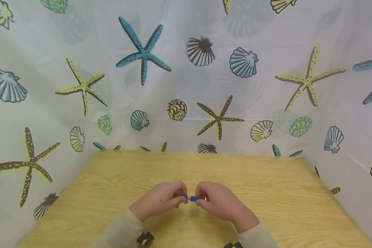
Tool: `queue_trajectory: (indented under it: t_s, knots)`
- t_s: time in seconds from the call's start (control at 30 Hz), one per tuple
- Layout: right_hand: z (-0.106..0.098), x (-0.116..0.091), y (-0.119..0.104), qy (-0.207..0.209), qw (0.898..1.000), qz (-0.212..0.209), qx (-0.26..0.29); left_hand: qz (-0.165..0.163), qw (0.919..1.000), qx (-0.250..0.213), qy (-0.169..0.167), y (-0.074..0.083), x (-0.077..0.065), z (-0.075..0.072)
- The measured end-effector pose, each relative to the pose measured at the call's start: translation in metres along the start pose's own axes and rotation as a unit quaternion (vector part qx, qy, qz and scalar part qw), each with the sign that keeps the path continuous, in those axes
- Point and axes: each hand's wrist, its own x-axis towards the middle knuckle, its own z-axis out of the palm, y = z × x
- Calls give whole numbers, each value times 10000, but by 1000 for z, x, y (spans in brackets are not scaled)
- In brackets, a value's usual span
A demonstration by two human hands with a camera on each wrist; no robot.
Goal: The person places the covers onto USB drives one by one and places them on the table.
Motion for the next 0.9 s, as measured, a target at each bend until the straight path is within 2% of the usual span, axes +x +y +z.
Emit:
queue_trajectory:
  t_s: [0.33,0.9]
  knots:
    - [3,1,0,6,10000,-24,54,-101,9999,-45,-18,1,-1,1]
    - [2,2,-3,66,9998,-150,-107,20,10000,50,20,6,0,3]
